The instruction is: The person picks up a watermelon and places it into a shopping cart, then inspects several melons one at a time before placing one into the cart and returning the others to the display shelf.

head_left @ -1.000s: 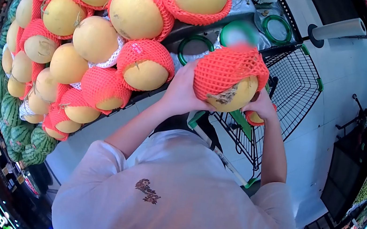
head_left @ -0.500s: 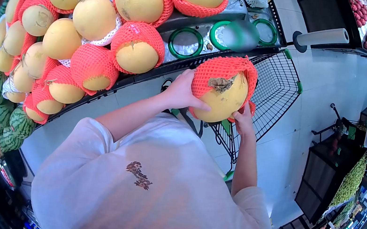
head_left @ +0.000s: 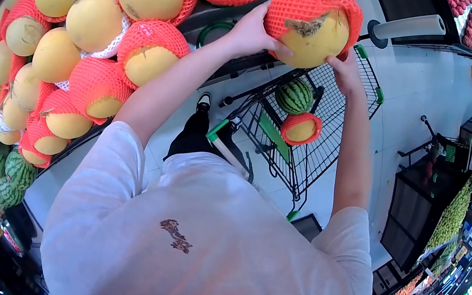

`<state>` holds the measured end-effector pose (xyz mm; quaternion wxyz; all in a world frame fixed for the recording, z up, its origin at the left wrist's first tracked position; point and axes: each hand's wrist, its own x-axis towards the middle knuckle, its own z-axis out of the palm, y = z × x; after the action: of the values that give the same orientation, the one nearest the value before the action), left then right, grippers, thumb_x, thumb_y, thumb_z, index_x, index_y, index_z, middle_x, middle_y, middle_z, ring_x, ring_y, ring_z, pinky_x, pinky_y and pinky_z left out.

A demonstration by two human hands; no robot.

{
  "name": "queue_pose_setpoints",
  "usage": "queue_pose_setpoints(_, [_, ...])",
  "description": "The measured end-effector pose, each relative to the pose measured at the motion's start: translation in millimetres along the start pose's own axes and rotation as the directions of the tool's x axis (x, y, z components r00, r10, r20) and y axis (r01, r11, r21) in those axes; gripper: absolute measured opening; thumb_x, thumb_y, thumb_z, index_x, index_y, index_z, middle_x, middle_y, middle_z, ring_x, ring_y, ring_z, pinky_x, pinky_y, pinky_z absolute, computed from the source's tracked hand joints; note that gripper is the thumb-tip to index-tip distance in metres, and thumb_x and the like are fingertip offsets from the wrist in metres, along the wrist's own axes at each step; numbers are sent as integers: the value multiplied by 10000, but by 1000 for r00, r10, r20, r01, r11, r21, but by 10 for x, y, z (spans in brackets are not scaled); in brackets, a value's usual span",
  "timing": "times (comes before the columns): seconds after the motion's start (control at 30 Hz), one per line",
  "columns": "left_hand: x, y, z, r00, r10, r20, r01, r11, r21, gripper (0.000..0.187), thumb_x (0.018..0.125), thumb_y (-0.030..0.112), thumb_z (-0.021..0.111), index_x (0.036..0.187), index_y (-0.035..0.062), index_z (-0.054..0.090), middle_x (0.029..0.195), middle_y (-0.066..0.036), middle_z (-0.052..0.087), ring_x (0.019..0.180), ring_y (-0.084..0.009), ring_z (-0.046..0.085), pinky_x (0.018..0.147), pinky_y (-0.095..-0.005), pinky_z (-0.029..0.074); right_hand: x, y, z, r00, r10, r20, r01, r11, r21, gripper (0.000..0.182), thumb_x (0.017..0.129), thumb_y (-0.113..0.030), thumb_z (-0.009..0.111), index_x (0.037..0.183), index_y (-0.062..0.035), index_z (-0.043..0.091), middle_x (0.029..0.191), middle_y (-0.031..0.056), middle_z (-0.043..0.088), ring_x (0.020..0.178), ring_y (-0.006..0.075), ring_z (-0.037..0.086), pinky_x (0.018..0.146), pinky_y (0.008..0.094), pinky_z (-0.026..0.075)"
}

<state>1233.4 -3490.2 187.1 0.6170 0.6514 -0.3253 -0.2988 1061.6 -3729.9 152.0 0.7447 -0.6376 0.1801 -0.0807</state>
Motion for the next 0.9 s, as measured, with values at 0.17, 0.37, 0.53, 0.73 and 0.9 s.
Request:
queue_pose_setpoints(0.17, [405, -625, -32, 992, 83, -98, -76, 994, 77, 1021, 554, 174, 1010, 1403, 17, 465, 1346, -113, 617, 1262, -240, 594, 1100, -385, 469, 742, -58, -96, 996, -14, 84, 19, 998, -60, 1029, 680, -178, 931, 1538, -89, 370, 1478, 56, 525, 1372, 213, 485, 1150, 383, 380])
queue_pose_setpoints(0.37, [475, -910, -128, 976, 51, -213, -20, 989, 145, 1018, 556, 240, 1018, 1383, 23, 466, 1367, -118, 593, 1280, -254, 578, 1111, -394, 449, 1264, 211, -120, 978, 37, 207, -25, 998, -61, 1073, 663, -73, 919, 1567, -122, 344, 1482, 41, 520, 1384, 215, 473, 1158, 381, 379])
queue_pose_setpoints(0.53, [441, -983, -105, 983, 42, -180, 7, 965, 263, 1055, 542, 273, 1018, 1403, 18, 465, 1359, -139, 572, 1281, -281, 561, 1123, -413, 428, 1242, 311, -188, 968, 109, 225, -95, 993, -73, 1108, 653, -128, 940, 1572, -111, 320, 1499, 50, 499, 1406, 213, 442, 1197, 383, 316])
queue_pose_setpoints(0.73, [396, -1072, 32, 975, 56, -214, -54, 998, 16, 1292, 562, 275, 1023, 1521, 13, 199, 1499, -159, 416, 1415, -272, 417, 1200, -408, 339, 1018, 260, -36, 978, 142, 155, -146, 989, 18, 1198, 655, -218, 956, 1609, -107, 240, 1554, 65, 448, 1447, 228, 398, 1214, 393, 279])
queue_pose_setpoints(0.9, [395, -933, 19, 980, 29, -195, -35, 999, -30, 1275, 559, 279, 1027, 1506, 17, 214, 1497, -140, 427, 1406, -260, 432, 1194, -401, 347, 988, 251, 8, 981, 146, 126, -153, 987, 49, 1267, 637, -300, 972, 1634, -133, 208, 1594, 57, 409, 1475, 237, 365, 1218, 397, 266])
